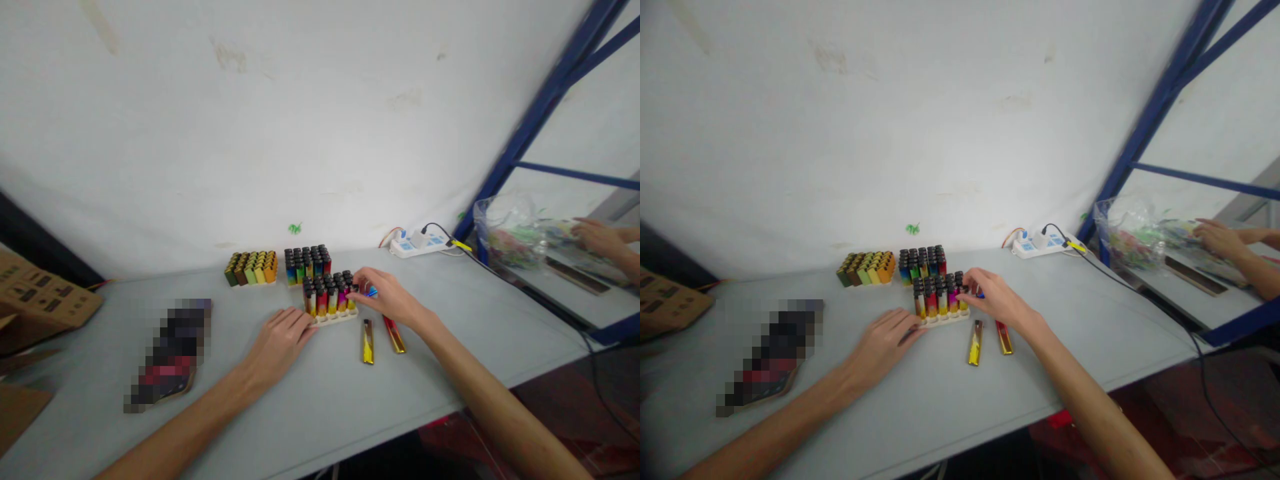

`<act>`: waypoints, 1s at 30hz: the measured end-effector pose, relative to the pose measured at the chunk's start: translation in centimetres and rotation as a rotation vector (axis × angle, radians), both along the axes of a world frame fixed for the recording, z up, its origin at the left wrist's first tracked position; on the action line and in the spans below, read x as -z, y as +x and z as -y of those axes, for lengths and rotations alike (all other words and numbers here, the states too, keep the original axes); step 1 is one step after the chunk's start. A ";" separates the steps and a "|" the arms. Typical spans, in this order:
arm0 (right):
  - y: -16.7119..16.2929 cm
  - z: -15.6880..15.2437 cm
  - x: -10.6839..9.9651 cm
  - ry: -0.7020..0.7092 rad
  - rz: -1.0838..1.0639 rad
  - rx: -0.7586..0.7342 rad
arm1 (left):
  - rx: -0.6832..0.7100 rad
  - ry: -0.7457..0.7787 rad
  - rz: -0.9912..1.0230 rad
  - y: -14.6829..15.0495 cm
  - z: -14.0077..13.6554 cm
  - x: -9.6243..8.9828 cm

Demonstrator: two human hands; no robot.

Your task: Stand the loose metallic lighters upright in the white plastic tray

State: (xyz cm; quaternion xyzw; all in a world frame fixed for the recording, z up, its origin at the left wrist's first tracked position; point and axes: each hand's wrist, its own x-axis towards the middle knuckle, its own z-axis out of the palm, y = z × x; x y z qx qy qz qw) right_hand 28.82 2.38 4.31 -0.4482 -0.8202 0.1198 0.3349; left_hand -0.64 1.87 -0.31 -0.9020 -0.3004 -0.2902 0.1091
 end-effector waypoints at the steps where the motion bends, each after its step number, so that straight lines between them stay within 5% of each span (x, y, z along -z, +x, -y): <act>1: -0.1 -0.4 0.1 -0.009 -0.013 -0.018 | 0.002 0.002 0.001 0.0 0.0 0.0; 8: 0.8 -0.2 0.6 0.044 -0.253 0.064 | 0.013 -0.034 0.011 -0.1 0.0 0.0; 30: -1.5 -1.1 3.1 0.246 -0.139 0.268 | 0.019 -0.022 0.015 -0.2 -0.2 0.0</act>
